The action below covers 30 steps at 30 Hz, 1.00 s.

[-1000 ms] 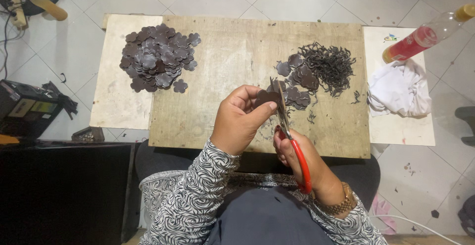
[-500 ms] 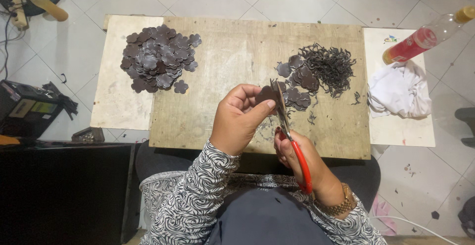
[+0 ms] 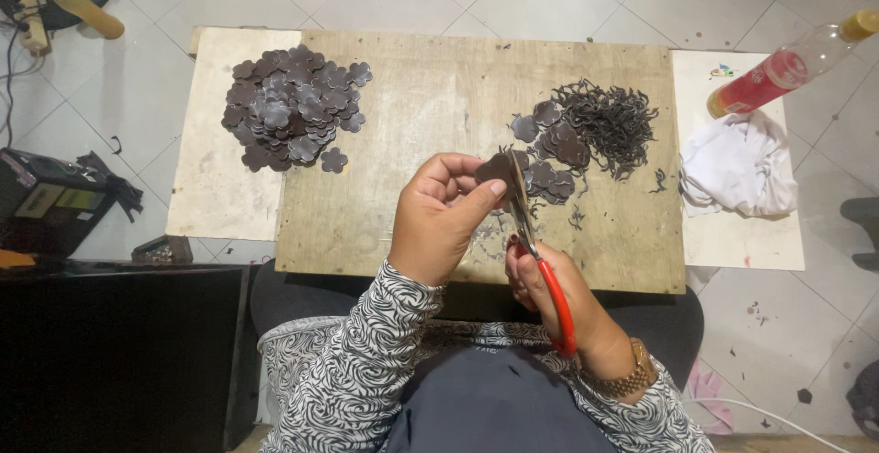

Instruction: The person sits at a workbench and uses red-handled scissors to trim excess material from the edges of dark flower-shaped pieces, one at a time, placing trimmed pieces in a pile and cut scraps in a separate pile. They occasionally gather pieces from the table and continue trimming throughout the episode.

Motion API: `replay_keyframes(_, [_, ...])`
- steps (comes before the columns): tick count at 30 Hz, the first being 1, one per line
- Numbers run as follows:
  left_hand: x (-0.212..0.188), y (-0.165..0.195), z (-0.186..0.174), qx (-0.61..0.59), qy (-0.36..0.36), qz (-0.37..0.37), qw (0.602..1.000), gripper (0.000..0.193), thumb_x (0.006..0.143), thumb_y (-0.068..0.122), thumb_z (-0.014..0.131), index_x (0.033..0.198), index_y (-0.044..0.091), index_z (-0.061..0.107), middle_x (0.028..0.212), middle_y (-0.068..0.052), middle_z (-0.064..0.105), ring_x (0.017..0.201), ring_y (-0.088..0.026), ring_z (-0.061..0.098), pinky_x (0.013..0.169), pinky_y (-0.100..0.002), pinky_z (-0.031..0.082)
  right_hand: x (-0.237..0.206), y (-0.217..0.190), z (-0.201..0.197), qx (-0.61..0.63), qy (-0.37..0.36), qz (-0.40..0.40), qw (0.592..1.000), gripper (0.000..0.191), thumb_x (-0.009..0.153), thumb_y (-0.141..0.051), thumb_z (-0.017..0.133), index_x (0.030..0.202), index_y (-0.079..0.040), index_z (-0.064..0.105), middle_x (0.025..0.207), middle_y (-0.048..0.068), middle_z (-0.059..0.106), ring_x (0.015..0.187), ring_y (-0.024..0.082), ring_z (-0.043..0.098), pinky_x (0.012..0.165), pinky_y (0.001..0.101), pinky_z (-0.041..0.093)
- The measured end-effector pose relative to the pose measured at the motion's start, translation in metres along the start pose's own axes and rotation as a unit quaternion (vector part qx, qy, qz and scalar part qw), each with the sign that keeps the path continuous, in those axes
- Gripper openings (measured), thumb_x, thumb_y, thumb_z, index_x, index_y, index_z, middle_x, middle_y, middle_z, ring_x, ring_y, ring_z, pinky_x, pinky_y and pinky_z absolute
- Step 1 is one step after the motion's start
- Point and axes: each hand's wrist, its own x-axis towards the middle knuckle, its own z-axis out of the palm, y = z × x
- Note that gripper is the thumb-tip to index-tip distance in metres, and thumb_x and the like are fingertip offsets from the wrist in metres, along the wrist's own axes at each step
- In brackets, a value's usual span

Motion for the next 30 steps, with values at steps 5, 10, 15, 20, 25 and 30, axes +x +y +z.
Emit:
replay_keyframes(5, [-0.0012, -0.0007, 0.0007, 0.023, -0.012, -0.002, 1.000, 0.024, 0.092, -0.001, 0.071, 0.112, -0.004, 0.059, 0.093, -0.008, 0.072, 0.085, -0.011, 0.071, 0.077, -0.023, 0.059, 0.0001, -0.0008, 0.0009, -0.024, -0.015, -0.011, 1.000, 0.055, 0.099, -0.062, 0.046, 0.093, -0.008, 0.053, 0.077, -0.002, 0.047, 0.067, 0.009, 0.045, 0.060, 0.0231, 0.043])
replay_keyframes(10, [-0.0028, -0.0026, 0.0017, 0.040, -0.009, -0.009, 0.999, 0.025, 0.092, 0.000, 0.072, 0.113, -0.004, 0.059, 0.091, -0.007, 0.071, 0.082, -0.009, 0.070, 0.074, -0.022, 0.058, 0.0012, -0.0024, 0.0010, -0.045, -0.020, -0.039, 0.998, 0.058, 0.100, -0.065, 0.045, 0.091, -0.008, 0.051, 0.078, -0.001, 0.048, 0.069, 0.009, 0.047, 0.063, 0.0230, 0.044])
replay_keyframes(15, [-0.0033, -0.0027, 0.0018, 0.030, -0.006, -0.008, 0.999, 0.024, 0.092, -0.001, 0.072, 0.113, -0.004, 0.059, 0.091, -0.008, 0.071, 0.082, -0.010, 0.070, 0.075, -0.023, 0.059, -0.0007, -0.0005, 0.0010, -0.013, -0.015, -0.027, 0.999, 0.057, 0.101, -0.063, 0.048, 0.088, -0.008, 0.048, 0.077, -0.001, 0.044, 0.068, 0.009, 0.041, 0.060, 0.0232, 0.040])
replay_keyframes(20, [-0.0023, -0.0016, 0.0000, 0.014, -0.005, -0.017, 1.000, 0.025, 0.092, -0.002, 0.071, 0.113, -0.005, 0.059, 0.092, -0.009, 0.072, 0.084, -0.012, 0.071, 0.077, -0.024, 0.060, -0.0001, -0.0005, 0.0000, -0.011, -0.015, -0.021, 1.000, 0.055, 0.101, -0.061, 0.049, 0.087, -0.008, 0.048, 0.076, -0.002, 0.044, 0.065, 0.008, 0.039, 0.056, 0.0227, 0.037])
replay_keyframes(25, [-0.0007, -0.0015, 0.0000, 0.004, -0.009, -0.012, 1.000, 0.027, 0.092, -0.002, 0.071, 0.115, -0.006, 0.057, 0.093, -0.011, 0.071, 0.085, -0.014, 0.072, 0.079, -0.026, 0.060, -0.0001, -0.0018, 0.0007, -0.008, -0.009, -0.016, 1.000, 0.053, 0.101, -0.059, 0.049, 0.087, -0.008, 0.049, 0.075, -0.002, 0.044, 0.063, 0.008, 0.039, 0.054, 0.0227, 0.037])
replay_keyframes(30, [0.0006, 0.0004, -0.0018, 0.012, -0.012, -0.010, 1.000, 0.032, 0.093, -0.001, 0.070, 0.120, -0.006, 0.054, 0.093, -0.012, 0.073, 0.086, -0.014, 0.073, 0.079, -0.025, 0.061, 0.0009, -0.0041, 0.0006, -0.018, -0.009, -0.017, 1.000, 0.053, 0.102, -0.059, 0.048, 0.087, -0.008, 0.049, 0.074, -0.002, 0.043, 0.062, 0.008, 0.039, 0.054, 0.0228, 0.037])
